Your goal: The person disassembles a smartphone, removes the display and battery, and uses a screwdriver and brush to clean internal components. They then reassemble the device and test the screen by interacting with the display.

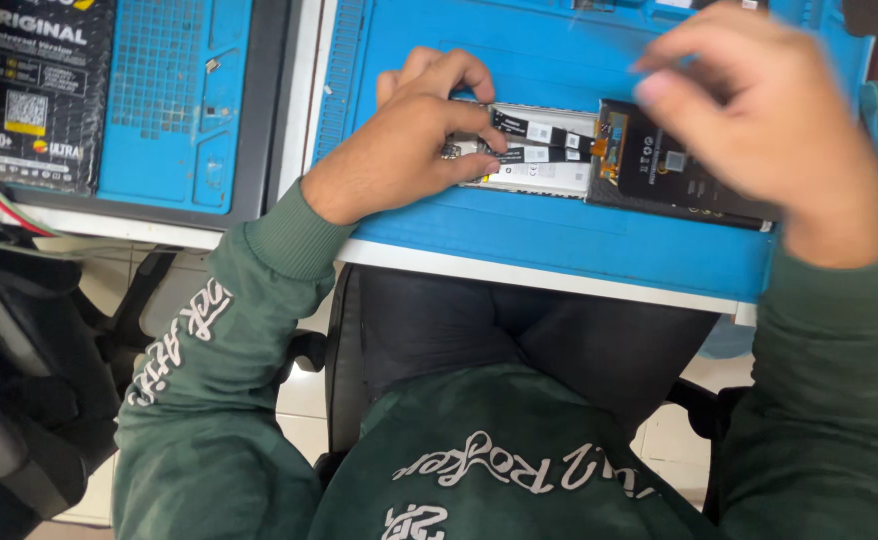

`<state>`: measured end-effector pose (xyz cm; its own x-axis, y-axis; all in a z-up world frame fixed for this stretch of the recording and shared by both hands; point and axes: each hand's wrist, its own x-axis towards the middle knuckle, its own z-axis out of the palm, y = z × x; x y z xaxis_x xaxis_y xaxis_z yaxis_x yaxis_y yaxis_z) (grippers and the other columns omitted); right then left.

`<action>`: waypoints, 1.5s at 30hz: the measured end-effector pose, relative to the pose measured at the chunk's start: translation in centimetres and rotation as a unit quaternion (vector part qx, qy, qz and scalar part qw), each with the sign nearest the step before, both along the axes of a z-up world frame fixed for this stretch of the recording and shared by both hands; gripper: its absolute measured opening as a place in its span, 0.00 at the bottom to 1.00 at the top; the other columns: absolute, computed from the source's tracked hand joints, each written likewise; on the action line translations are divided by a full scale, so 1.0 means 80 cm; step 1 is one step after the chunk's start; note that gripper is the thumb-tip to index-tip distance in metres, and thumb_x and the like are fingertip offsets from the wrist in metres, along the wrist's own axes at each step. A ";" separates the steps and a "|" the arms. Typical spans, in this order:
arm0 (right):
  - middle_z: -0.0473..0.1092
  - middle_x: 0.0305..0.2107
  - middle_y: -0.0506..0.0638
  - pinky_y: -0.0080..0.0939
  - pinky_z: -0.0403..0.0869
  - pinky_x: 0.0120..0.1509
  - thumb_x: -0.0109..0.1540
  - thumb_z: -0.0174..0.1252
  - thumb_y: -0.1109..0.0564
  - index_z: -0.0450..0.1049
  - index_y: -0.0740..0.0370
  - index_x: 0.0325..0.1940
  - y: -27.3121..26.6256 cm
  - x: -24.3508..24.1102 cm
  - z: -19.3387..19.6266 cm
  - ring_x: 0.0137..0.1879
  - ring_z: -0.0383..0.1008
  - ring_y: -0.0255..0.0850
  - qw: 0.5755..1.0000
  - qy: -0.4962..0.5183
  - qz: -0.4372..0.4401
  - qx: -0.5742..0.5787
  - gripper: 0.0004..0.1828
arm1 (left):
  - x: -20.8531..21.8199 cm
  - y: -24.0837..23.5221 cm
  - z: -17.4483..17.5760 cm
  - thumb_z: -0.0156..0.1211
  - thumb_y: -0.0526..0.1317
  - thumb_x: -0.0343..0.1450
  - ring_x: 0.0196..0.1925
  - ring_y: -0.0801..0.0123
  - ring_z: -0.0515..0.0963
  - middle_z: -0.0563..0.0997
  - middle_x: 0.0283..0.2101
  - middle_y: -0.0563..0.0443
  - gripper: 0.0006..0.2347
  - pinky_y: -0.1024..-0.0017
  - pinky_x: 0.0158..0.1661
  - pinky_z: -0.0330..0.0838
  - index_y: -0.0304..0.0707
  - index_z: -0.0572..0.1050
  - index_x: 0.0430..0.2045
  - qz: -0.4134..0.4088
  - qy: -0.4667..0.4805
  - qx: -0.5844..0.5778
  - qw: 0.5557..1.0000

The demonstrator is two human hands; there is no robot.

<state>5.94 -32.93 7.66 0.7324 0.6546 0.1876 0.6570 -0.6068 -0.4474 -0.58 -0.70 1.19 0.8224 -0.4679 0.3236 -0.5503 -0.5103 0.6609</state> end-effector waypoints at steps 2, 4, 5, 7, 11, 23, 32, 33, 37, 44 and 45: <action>0.74 0.40 0.56 0.40 0.73 0.42 0.68 0.65 0.62 0.76 0.67 0.52 -0.051 0.019 -0.016 0.40 0.76 0.41 0.998 -0.046 -0.046 -0.003 0.10 | 0.002 -0.001 0.000 0.73 0.42 0.70 0.60 0.59 0.64 0.71 0.52 0.54 0.07 0.60 0.59 0.53 0.48 0.85 0.38 -0.007 -0.009 0.002 1.000; 0.74 0.40 0.57 0.41 0.74 0.44 0.70 0.64 0.62 0.76 0.68 0.53 -0.104 0.042 -0.042 0.41 0.75 0.42 0.992 -0.037 -0.118 -0.010 0.09 | -0.001 0.001 -0.001 0.73 0.42 0.70 0.60 0.59 0.64 0.71 0.52 0.54 0.07 0.60 0.59 0.53 0.47 0.84 0.38 -0.006 -0.006 0.007 1.000; 0.74 0.40 0.57 0.41 0.74 0.45 0.71 0.63 0.63 0.76 0.68 0.53 -0.130 0.053 -0.058 0.41 0.75 0.42 0.988 -0.032 -0.149 -0.016 0.08 | -0.001 0.000 -0.001 0.72 0.42 0.70 0.60 0.60 0.64 0.71 0.52 0.54 0.07 0.60 0.59 0.54 0.46 0.84 0.38 -0.004 -0.004 0.010 1.000; 0.74 0.40 0.57 0.41 0.75 0.47 0.72 0.63 0.63 0.76 0.68 0.54 -0.175 0.069 -0.088 0.43 0.75 0.42 0.982 -0.034 -0.181 -0.040 0.07 | 0.000 -0.001 -0.001 0.72 0.42 0.71 0.60 0.59 0.64 0.70 0.52 0.53 0.07 0.60 0.58 0.53 0.45 0.84 0.39 -0.004 -0.006 0.015 1.000; 0.71 0.43 0.58 0.40 0.78 0.54 0.70 0.63 0.64 0.76 0.65 0.57 -0.215 0.070 -0.112 0.47 0.75 0.43 0.976 -0.089 -0.167 -0.105 0.11 | 0.002 -0.002 -0.002 0.72 0.43 0.71 0.60 0.58 0.63 0.70 0.53 0.52 0.10 0.60 0.57 0.53 0.39 0.82 0.41 -0.003 -0.018 0.027 0.999; 0.65 0.62 0.60 0.53 0.70 0.65 0.44 0.75 0.40 0.71 0.65 0.67 -0.041 -0.023 -0.011 0.68 0.64 0.57 0.988 0.016 0.046 -0.150 0.52 | 0.002 -0.002 -0.002 0.72 0.44 0.72 0.60 0.59 0.64 0.71 0.55 0.52 0.12 0.60 0.57 0.54 0.36 0.81 0.42 -0.009 -0.032 0.041 0.999; 0.69 0.58 0.59 0.50 0.71 0.66 0.45 0.75 0.44 0.74 0.67 0.61 -0.047 -0.013 0.002 0.64 0.69 0.54 0.991 -0.039 0.065 -0.112 0.43 | -0.010 -0.010 0.006 0.71 0.44 0.72 0.62 0.59 0.63 0.71 0.56 0.52 0.11 0.58 0.55 0.51 0.46 0.84 0.46 -0.010 -0.068 0.060 0.996; 0.69 0.57 0.60 0.50 0.72 0.66 0.46 0.75 0.45 0.74 0.67 0.60 -0.049 -0.010 0.006 0.63 0.70 0.54 0.991 -0.046 0.068 -0.103 0.43 | -0.010 -0.010 0.007 0.71 0.44 0.73 0.62 0.60 0.63 0.72 0.55 0.52 0.10 0.59 0.55 0.51 0.46 0.84 0.45 -0.008 -0.064 0.060 0.996; 0.70 0.57 0.60 0.51 0.72 0.65 0.46 0.74 0.48 0.74 0.69 0.61 -0.052 0.000 0.022 0.63 0.71 0.56 0.991 -0.082 0.056 -0.090 0.42 | -0.009 -0.009 0.013 0.71 0.43 0.73 0.62 0.60 0.65 0.72 0.56 0.53 0.10 0.60 0.56 0.52 0.45 0.79 0.45 0.002 -0.064 0.042 0.997; 0.71 0.58 0.60 0.51 0.71 0.67 0.49 0.75 0.46 0.74 0.69 0.62 -0.043 0.014 0.020 0.64 0.70 0.55 0.986 -0.097 0.077 -0.115 0.42 | 0.011 -0.022 0.035 0.69 0.39 0.76 0.64 0.57 0.70 0.71 0.58 0.49 0.17 0.59 0.61 0.58 0.39 0.67 0.55 0.050 -0.119 0.020 0.991; 0.71 0.59 0.60 0.51 0.70 0.68 0.49 0.76 0.46 0.74 0.68 0.63 -0.039 0.014 0.012 0.64 0.70 0.55 0.984 -0.095 0.074 -0.128 0.42 | 0.016 -0.027 0.038 0.68 0.38 0.76 0.65 0.56 0.70 0.71 0.58 0.48 0.18 0.58 0.61 0.60 0.38 0.67 0.56 0.046 -0.138 0.025 0.989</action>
